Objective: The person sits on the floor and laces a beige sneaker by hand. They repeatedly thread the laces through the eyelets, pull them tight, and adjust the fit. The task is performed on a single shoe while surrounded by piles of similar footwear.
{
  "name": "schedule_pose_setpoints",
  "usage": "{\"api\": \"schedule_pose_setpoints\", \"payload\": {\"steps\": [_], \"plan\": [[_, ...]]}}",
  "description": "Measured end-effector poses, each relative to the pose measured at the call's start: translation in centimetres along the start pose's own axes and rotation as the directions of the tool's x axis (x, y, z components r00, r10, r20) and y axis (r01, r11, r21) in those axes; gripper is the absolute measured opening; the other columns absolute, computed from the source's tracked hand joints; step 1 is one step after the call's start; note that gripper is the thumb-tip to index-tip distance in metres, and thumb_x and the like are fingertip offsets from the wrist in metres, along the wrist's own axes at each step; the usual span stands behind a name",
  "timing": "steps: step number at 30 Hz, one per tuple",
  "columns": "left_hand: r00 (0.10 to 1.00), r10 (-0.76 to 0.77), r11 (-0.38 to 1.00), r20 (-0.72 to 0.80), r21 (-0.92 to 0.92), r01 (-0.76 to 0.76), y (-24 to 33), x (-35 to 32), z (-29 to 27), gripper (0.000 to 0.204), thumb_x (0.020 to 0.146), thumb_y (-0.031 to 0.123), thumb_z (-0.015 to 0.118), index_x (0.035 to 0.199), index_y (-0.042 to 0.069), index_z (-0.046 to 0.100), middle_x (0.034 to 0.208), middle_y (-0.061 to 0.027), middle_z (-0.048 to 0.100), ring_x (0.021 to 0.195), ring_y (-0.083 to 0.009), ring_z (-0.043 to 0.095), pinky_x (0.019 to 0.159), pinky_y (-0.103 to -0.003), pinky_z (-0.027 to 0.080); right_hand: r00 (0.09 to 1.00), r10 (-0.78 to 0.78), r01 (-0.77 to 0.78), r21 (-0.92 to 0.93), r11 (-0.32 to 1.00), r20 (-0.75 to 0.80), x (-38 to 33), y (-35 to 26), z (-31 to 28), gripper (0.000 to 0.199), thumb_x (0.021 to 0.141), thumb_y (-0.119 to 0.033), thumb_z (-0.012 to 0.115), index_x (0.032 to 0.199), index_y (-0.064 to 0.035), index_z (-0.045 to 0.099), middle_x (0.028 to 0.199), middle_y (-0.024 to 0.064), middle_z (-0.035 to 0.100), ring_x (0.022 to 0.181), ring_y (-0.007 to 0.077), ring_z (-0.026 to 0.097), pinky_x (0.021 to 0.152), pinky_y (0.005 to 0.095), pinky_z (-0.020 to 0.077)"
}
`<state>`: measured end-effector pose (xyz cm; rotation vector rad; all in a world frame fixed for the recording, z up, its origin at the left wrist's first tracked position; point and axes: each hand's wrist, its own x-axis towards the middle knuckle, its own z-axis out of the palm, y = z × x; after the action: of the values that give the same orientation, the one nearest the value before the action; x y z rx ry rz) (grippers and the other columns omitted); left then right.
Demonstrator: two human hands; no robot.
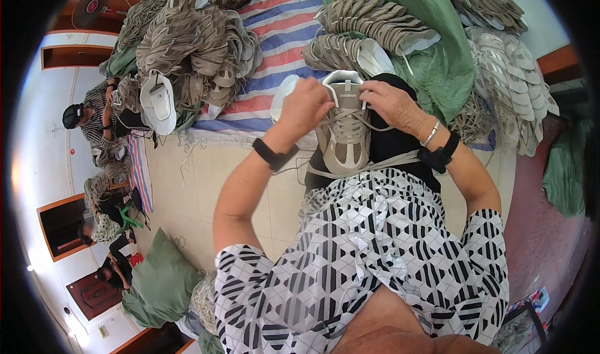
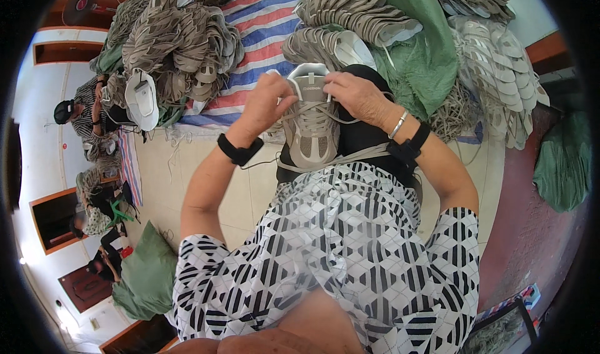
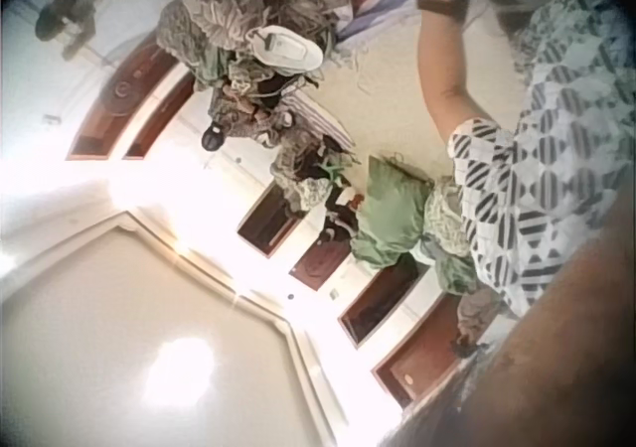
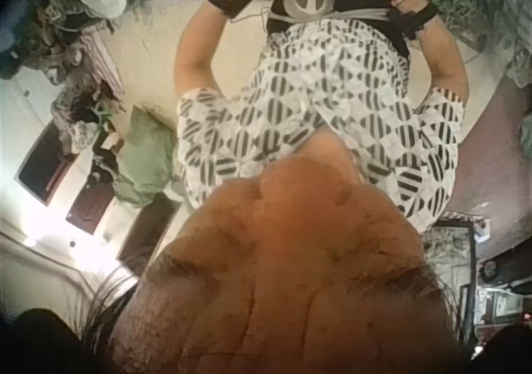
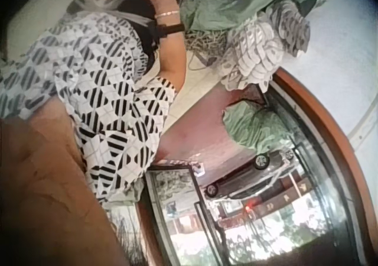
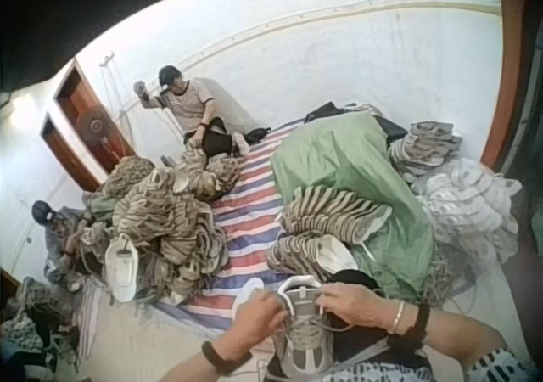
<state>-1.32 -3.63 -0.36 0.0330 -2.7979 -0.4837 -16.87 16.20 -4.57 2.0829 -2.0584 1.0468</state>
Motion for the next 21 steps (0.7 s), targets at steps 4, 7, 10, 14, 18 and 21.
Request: {"api": "schedule_pose_setpoints", "payload": {"steps": [4,7,10,14,18,21], "plan": [[0.950,0.180,0.983,0.256,-0.090,-0.162,-0.6,1.7,-1.9,0.034,0.069,0.008,0.075,0.099,0.012,0.060,0.101,-0.0032,0.060,0.096,-0.0269,0.058,0.077,-0.039,0.051,0.945,-0.093,0.140,-0.130,0.982,0.312,1.2,1.3,-0.6,0.019,0.073,-0.003,0.061,0.093,-0.0048,0.061,0.102,0.0088,0.057,0.091,0.0258,0.061,0.075,0.0365,0.0500],[0.842,0.255,0.962,0.476,-0.038,-0.270,-1.3,2.8,-2.7,0.032,0.069,0.013,0.075,0.098,0.014,0.060,0.095,-0.0044,0.058,0.094,-0.0261,0.058,0.073,-0.039,0.052,0.857,0.021,0.067,-0.150,0.986,0.515,2.7,0.7,-1.3,0.013,0.074,-0.005,0.061,0.086,-0.0024,0.065,0.100,0.0121,0.059,0.086,0.0294,0.062,0.071,0.0384,0.0502],[0.773,0.329,0.918,0.542,0.008,-0.396,-1.8,3.6,-2.2,0.024,0.071,0.021,0.072,0.093,0.012,0.065,0.089,-0.0060,0.057,0.090,-0.0270,0.058,0.068,-0.037,0.052,0.808,0.066,-0.052,-0.041,0.998,0.586,3.8,1.0,-1.6,0.013,0.075,-0.010,0.062,0.080,0.0007,0.067,0.093,0.0153,0.061,0.081,0.0332,0.063,0.070,0.0409,0.0506],[0.779,0.341,0.923,0.527,-0.031,-0.384,-1.7,4.4,-0.7,0.016,0.076,0.026,0.069,0.078,0.010,0.068,0.085,-0.0067,0.059,0.085,-0.0289,0.057,0.068,-0.039,0.051,0.805,0.226,-0.207,-0.098,0.974,0.548,3.7,0.4,-0.3,0.017,0.078,-0.016,0.063,0.078,0.0000,0.065,0.087,0.0165,0.058,0.081,0.0348,0.062,0.071,0.0433,0.0496],[0.905,0.153,0.988,0.397,-0.037,-0.151,-1.0,3.7,0.4,0.013,0.079,0.021,0.068,0.078,0.008,0.067,0.082,-0.0062,0.059,0.082,-0.0257,0.057,0.068,-0.036,0.049,0.902,0.253,-0.260,-0.029,0.965,0.350,3.1,0.7,1.5,0.016,0.085,-0.015,0.058,0.084,0.0001,0.063,0.086,0.0171,0.060,0.078,0.0336,0.063,0.069,0.0425,0.0503],[0.997,-0.051,0.938,0.057,-0.339,0.068,-0.6,4.7,0.4,0.014,0.081,0.019,0.068,0.076,0.006,0.067,0.077,-0.0076,0.059,0.077,-0.0242,0.055,0.067,-0.035,0.046,0.884,0.389,-0.461,0.351,0.815,0.259,4.5,0.3,1.1,0.018,0.091,-0.014,0.052,0.089,0.0017,0.060,0.077,0.0153,0.063,0.069,0.0276,0.065,0.061,0.0385,0.0513]]}}
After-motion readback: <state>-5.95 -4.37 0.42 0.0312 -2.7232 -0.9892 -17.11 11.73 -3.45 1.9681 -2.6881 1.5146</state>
